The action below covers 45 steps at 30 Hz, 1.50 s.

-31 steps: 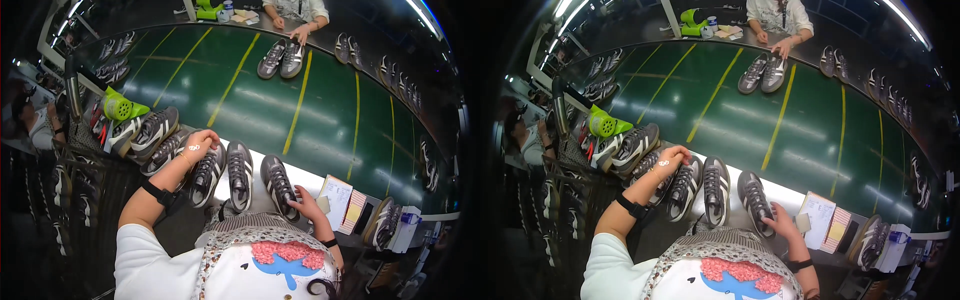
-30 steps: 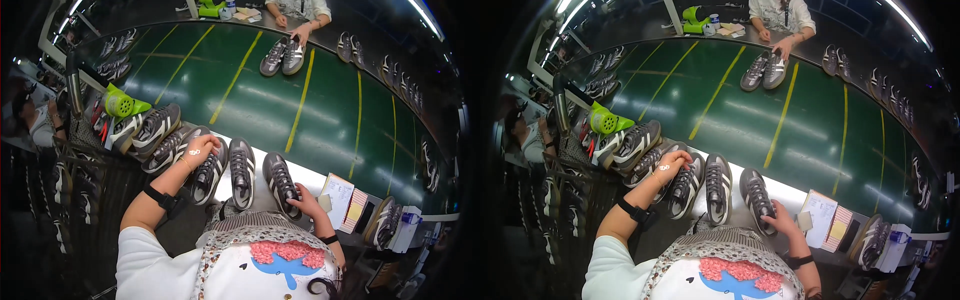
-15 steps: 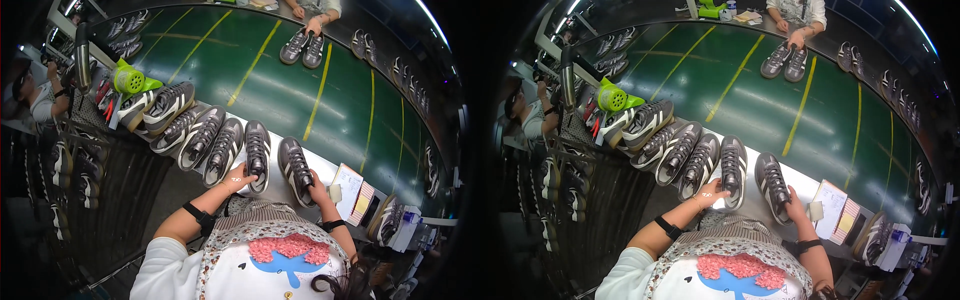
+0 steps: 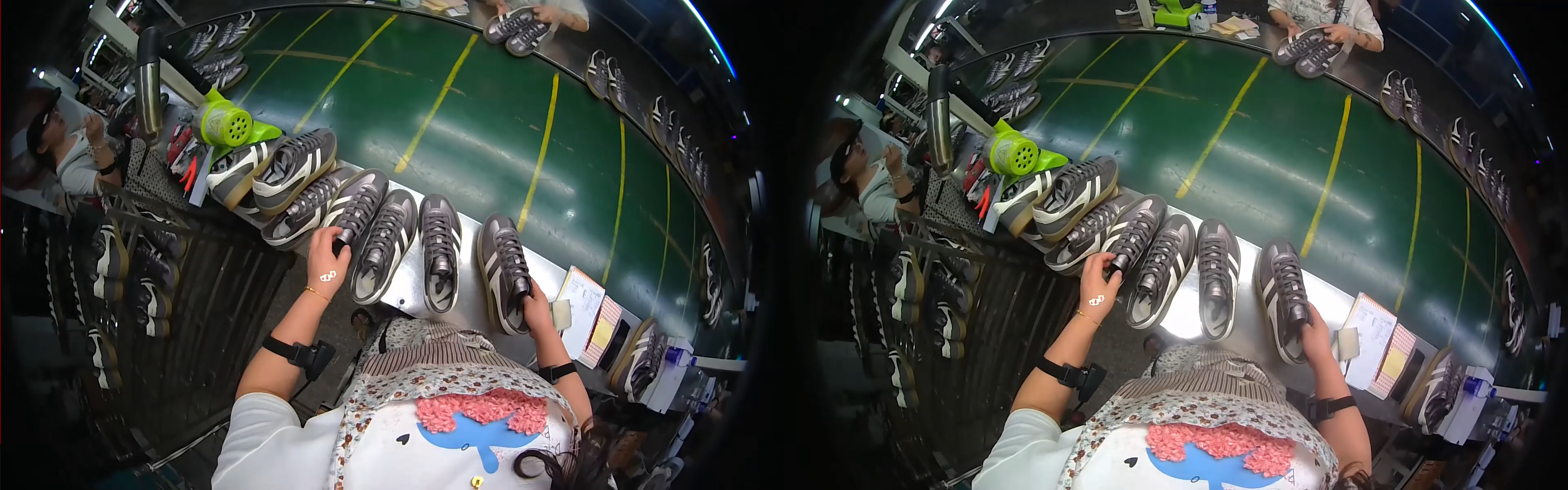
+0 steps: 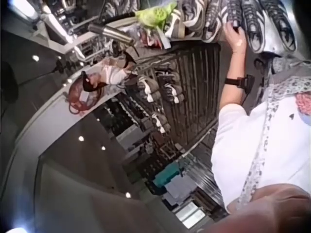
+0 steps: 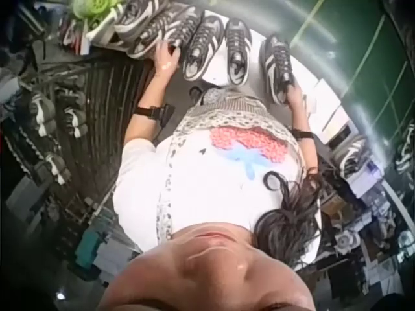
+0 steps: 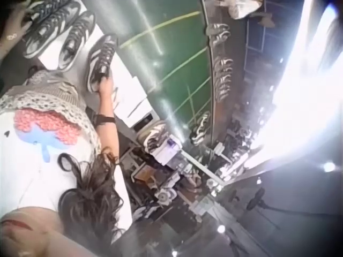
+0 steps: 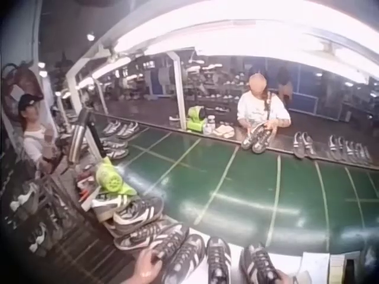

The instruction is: The recorder is performing quality control inspection on athletic shoes, checking soles, uppers, and inner linings.

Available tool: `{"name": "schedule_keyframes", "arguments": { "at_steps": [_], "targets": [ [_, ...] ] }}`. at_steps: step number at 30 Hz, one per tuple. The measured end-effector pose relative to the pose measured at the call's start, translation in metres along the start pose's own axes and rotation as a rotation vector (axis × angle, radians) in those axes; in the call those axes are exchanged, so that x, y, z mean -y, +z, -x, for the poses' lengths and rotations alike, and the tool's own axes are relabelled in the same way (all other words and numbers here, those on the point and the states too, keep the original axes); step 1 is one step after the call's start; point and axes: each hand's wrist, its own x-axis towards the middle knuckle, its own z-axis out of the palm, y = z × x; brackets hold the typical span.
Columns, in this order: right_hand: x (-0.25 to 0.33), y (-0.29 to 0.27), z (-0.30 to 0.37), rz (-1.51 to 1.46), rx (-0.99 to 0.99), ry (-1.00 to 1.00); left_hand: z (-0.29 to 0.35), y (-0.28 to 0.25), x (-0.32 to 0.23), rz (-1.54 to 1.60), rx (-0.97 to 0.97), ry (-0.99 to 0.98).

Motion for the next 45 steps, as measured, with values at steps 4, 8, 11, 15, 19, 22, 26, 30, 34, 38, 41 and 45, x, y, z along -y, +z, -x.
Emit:
{"name": "schedule_keyframes", "arguments": {
  "at_steps": [4, 8, 11, 15, 19, 22, 26, 30, 34, 38, 41, 45],
  "targets": [
    [0.068, 0.034, 0.025, -0.213, -0.055, -0.186, 0.008, 0.012, -0.045, 0.595, 0.533, -0.096],
    [0.131, 0.057, 0.056, -0.357, 0.658, -0.438, 0.024, 0.015, -0.083, 1.048, 0.722, -0.215],
    [0.126, 0.074, 0.045, -0.231, 0.655, -0.324, 0.022, 0.006, -0.072, 1.337, 0.456, -0.5],
    [0.058, 0.107, -0.012, 0.3, 0.264, -0.094, 0.038, -0.007, -0.037, 1.637, 0.415, -0.748],
    [0.051, 0.113, -0.02, 0.407, 0.29, -0.207, 0.052, -0.011, -0.018, 1.754, 0.451, -0.716],
    [0.045, 0.098, -0.021, -0.213, 0.313, -0.068, 0.056, -0.011, -0.019, 1.744, 0.452, -0.75],
    [0.04, 0.068, 0.0, -0.71, 0.446, 0.095, 0.05, 0.0, -0.028, 1.694, 0.466, -0.892],
    [0.029, 0.045, 0.016, -0.968, 0.443, 0.181, 0.042, 0.024, -0.044, 1.624, 0.58, -0.962],
    [0.014, 0.021, 0.032, -1.017, 0.358, 0.132, 0.033, 0.056, -0.061, 1.593, 0.833, -0.914],
    [-0.007, -0.003, 0.041, -0.985, 0.205, 0.118, 0.026, 0.088, -0.094, 1.383, 0.925, -0.753],
    [-0.009, -0.016, 0.046, -0.347, -0.002, 0.01, 0.025, 0.133, -0.091, 0.872, 0.957, -0.349],
    [-0.022, -0.021, 0.049, -0.155, 0.029, -0.118, 0.032, 0.163, -0.079, 0.256, 1.033, 0.248]
  ]
}}
